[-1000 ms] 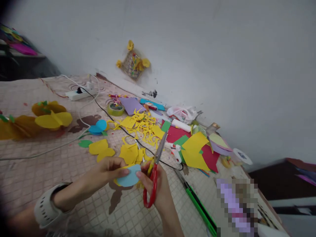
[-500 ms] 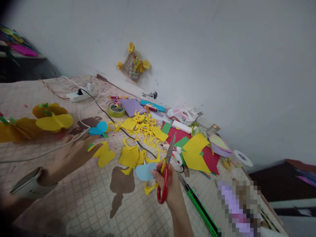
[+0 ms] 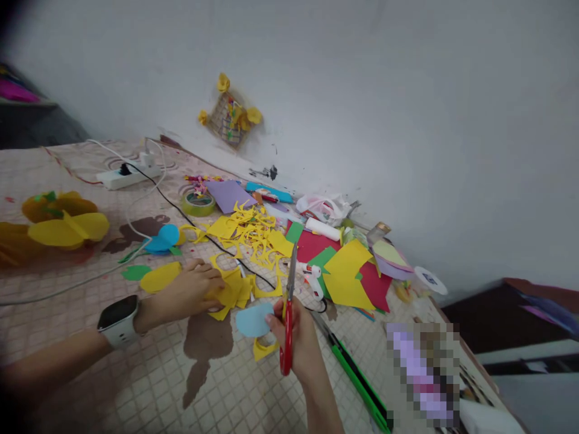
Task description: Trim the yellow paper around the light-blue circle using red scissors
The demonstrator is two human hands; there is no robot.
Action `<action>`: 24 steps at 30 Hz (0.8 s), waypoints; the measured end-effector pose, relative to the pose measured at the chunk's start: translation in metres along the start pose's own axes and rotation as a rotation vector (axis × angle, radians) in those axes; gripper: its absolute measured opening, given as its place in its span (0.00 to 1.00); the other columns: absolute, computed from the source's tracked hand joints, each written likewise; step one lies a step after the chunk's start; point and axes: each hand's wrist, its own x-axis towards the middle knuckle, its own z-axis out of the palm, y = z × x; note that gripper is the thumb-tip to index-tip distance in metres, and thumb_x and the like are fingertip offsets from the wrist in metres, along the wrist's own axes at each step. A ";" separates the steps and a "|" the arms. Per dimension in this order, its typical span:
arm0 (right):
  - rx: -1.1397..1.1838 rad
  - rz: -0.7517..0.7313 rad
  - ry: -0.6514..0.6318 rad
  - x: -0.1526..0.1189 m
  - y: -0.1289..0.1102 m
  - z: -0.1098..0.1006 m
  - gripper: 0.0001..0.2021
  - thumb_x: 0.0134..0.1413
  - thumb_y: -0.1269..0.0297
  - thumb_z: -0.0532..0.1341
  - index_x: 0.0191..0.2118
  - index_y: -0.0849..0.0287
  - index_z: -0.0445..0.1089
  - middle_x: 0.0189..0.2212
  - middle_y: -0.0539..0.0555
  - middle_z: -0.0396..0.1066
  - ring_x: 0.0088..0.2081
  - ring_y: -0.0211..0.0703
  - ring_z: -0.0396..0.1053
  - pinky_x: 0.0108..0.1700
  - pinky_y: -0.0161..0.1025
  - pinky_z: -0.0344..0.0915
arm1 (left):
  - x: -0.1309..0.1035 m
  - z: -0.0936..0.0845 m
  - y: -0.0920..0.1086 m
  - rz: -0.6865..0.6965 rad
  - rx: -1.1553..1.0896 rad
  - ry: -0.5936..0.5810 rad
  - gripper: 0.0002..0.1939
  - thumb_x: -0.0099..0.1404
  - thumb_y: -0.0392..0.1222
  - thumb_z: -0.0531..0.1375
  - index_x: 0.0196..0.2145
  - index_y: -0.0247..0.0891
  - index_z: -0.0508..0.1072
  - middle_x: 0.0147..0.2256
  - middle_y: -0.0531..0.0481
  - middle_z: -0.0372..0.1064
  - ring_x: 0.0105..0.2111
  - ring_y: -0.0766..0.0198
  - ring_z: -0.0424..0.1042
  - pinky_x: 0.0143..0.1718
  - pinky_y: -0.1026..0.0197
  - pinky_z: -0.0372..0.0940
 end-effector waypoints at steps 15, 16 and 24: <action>0.056 0.096 0.033 -0.002 0.001 -0.014 0.23 0.29 0.56 0.82 0.30 0.58 0.73 0.25 0.47 0.68 0.27 0.42 0.64 0.32 0.39 0.62 | 0.035 -0.019 0.005 0.032 0.057 -0.219 0.17 0.74 0.46 0.64 0.57 0.39 0.74 0.56 0.42 0.75 0.49 0.51 0.78 0.49 0.43 0.76; 0.057 0.099 0.037 -0.003 0.001 -0.015 0.23 0.30 0.56 0.82 0.30 0.58 0.73 0.26 0.47 0.68 0.28 0.42 0.64 0.32 0.38 0.62 | 0.033 -0.020 0.007 0.039 0.066 -0.230 0.17 0.73 0.46 0.64 0.57 0.39 0.75 0.56 0.42 0.75 0.49 0.51 0.78 0.50 0.43 0.76; 0.044 0.077 0.037 -0.005 0.011 -0.015 0.21 0.32 0.55 0.81 0.30 0.58 0.74 0.27 0.50 0.72 0.30 0.45 0.68 0.33 0.40 0.66 | 0.041 -0.010 0.006 -0.038 0.047 -0.213 0.18 0.73 0.46 0.64 0.57 0.39 0.74 0.57 0.41 0.74 0.51 0.50 0.77 0.51 0.42 0.76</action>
